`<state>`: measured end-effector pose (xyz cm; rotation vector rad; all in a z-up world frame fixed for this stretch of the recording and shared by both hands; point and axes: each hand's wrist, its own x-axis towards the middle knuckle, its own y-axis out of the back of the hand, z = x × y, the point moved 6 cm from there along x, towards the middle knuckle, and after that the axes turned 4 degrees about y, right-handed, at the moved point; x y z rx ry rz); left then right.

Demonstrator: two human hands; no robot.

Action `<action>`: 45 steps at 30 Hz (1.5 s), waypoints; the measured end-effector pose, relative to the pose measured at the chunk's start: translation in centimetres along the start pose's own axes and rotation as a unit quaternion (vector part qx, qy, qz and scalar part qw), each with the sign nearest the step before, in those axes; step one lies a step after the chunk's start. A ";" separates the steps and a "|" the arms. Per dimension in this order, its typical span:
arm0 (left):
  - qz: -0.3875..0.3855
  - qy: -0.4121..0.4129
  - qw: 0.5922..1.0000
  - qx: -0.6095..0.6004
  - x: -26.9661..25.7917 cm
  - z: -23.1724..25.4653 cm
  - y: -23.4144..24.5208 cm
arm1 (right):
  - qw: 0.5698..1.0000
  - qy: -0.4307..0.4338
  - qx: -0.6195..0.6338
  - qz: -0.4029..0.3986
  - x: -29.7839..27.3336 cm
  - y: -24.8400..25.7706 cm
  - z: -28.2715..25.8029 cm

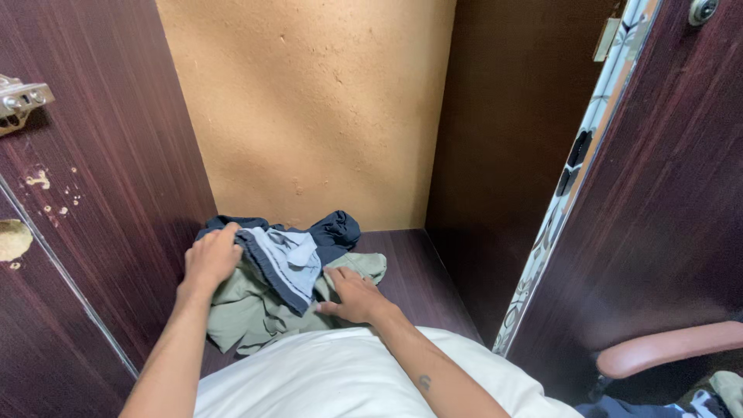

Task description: The person picks up a dark pair of pants from a shelf, folds them by hand, and places them onto a stack of clothes on a chair; then they take a light-colored shirt, spread it out, and roll it up before placing it on the same stack.

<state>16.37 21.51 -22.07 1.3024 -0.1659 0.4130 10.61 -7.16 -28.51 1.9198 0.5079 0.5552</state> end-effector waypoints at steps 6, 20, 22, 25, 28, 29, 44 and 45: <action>0.060 -0.136 0.985 -0.082 -2.3 8.3 0.6 | 0.987 0.014 0.063 0.147 -0.3 3.2 -2.3; -0.013 -0.276 0.959 -0.055 -9.3 19.9 0.5 | 0.914 -0.069 0.203 0.345 -0.5 5.8 7.2; -0.060 -0.260 0.964 -0.012 -8.5 19.6 1.2 | 0.909 -0.054 0.227 0.346 -0.5 6.2 7.7; -0.152 -0.206 0.965 0.064 -7.6 18.5 2.6 | 0.903 -0.052 0.249 0.346 -0.9 7.5 7.2; -0.221 -0.144 0.960 0.095 -6.6 16.9 4.5 | 0.907 -0.062 0.233 0.345 -1.8 9.9 5.4; -0.246 -0.118 0.957 0.095 -6.3 16.1 5.1 | 0.910 -0.059 0.220 0.346 -2.2 10.8 4.5; 0.118 -0.100 0.988 0.018 -2.6 10.6 4.6 | 0.934 -0.191 -0.011 0.300 -3.6 11.1 3.4; 0.118 -0.098 0.988 0.018 -2.5 10.3 4.5 | 0.935 -0.190 -0.011 0.299 -3.4 11.0 3.4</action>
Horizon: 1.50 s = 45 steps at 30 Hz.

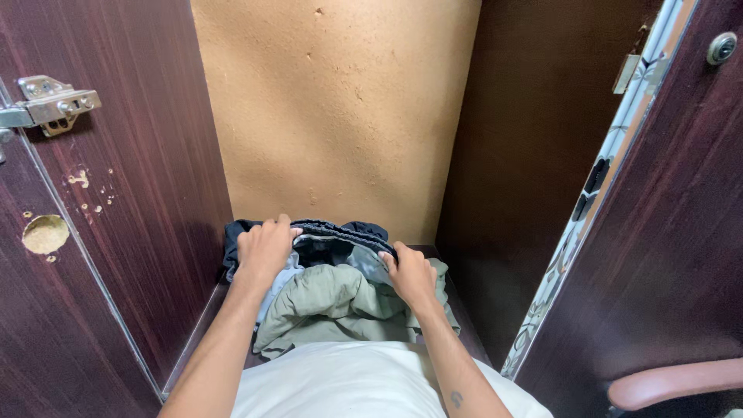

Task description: The person picks up a dark pair of pants from a shelf, folds them by hand, and places them onto a stack of clothes on a chair; then they take a light-colored shirt, spread it out, and roll it up before placing it on the same stack.

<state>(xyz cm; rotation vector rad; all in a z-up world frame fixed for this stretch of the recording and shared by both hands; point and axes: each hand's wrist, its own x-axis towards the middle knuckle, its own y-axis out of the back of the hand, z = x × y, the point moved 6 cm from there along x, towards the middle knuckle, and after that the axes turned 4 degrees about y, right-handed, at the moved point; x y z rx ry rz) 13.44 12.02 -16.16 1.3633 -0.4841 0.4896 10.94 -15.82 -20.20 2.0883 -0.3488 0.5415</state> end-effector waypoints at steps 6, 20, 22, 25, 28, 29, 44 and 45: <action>-0.249 0.116 0.960 0.055 -1.0 -2.6 -0.1 | 1.000 0.022 -0.007 0.008 -0.1 -0.4 -0.3; -0.346 0.209 0.915 0.015 -0.1 -13.2 -3.5 | 0.957 0.032 0.005 -0.287 -0.4 -3.0 4.9; -0.328 0.198 0.923 -0.042 0.6 -14.9 -5.0 | 0.974 -0.003 0.020 -0.224 0.6 -1.5 6.0; -0.282 0.158 0.930 -0.176 1.8 -16.2 -5.6 | 0.985 -0.027 0.148 -0.088 2.1 1.4 6.6; -0.229 0.146 0.892 -0.362 2.1 -15.2 -3.2 | 0.930 0.018 0.361 0.063 2.5 3.8 5.8; -0.202 0.163 0.845 -0.467 1.9 -14.8 -1.8 | 0.877 0.052 0.457 0.138 2.4 5.0 5.5; -0.145 -0.007 0.682 -0.717 0.7 -9.1 5.6 | 0.763 0.069 0.638 -0.083 1.1 10.4 5.1; -0.145 -0.007 0.682 -0.717 0.5 -9.2 4.9 | 0.763 0.068 0.638 -0.084 1.0 10.0 5.3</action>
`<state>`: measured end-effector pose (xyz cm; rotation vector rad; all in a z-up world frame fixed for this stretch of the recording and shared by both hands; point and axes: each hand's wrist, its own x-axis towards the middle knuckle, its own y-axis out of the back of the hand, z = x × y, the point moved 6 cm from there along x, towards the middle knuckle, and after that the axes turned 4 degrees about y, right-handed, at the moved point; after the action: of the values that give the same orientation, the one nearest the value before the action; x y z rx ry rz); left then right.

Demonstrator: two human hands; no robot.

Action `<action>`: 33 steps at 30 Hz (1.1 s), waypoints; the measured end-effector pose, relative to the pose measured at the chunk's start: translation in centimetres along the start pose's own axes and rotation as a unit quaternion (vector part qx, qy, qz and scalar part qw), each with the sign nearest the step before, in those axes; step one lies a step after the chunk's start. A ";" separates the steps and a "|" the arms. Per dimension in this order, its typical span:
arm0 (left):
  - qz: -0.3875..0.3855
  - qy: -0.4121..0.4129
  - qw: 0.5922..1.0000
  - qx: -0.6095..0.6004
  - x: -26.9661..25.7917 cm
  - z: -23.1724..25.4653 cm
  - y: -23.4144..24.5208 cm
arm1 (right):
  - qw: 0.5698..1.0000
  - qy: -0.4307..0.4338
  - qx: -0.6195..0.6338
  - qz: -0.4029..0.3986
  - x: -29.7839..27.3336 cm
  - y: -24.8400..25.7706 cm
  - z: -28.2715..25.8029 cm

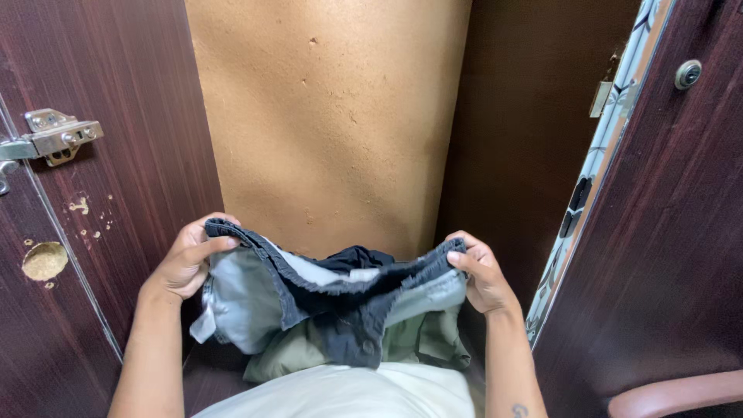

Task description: The person picks up a dark pair of pants from a shelf, folds them by hand, and places them onto a stack of clothes on a chair; then they take a light-colored shirt, spread it out, and roll it up before placing it on the same stack.

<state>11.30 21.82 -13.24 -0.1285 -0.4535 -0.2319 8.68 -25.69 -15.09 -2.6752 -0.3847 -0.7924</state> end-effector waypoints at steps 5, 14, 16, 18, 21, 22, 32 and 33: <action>0.153 0.125 0.974 -0.113 1.9 -7.6 2.2 | 0.979 -0.102 0.081 0.158 1.6 2.9 6.2; 0.216 0.214 0.949 0.082 2.8 -18.1 3.0 | 0.903 -0.291 -0.066 0.310 -0.6 6.0 16.7; 0.185 0.205 0.958 0.074 2.3 -16.2 2.7 | 0.910 -0.300 -0.110 0.264 -0.6 4.4 14.8; 0.093 0.303 0.945 0.080 1.4 -15.3 1.7 | 0.915 -0.305 -0.152 0.216 -0.9 2.9 12.7; 0.081 0.394 0.894 0.196 -0.1 -13.8 1.7 | 0.949 -0.276 -0.112 0.100 -0.9 0.9 10.2; 0.081 0.392 0.895 0.196 -0.1 -13.5 1.3 | 0.958 -0.259 -0.096 0.075 -0.9 0.4 9.6; 0.101 -0.010 0.906 0.410 5.4 -8.4 -10.6 | 0.971 -0.097 -0.205 0.068 1.8 -7.1 8.2; 0.104 0.011 0.899 0.425 5.3 -8.6 -12.4 | 0.972 -0.096 -0.205 0.068 1.7 -8.2 8.6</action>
<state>16.44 7.32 -17.66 0.6833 -0.4806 0.1897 11.34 -14.70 -19.06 -3.1366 -0.0821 -0.6280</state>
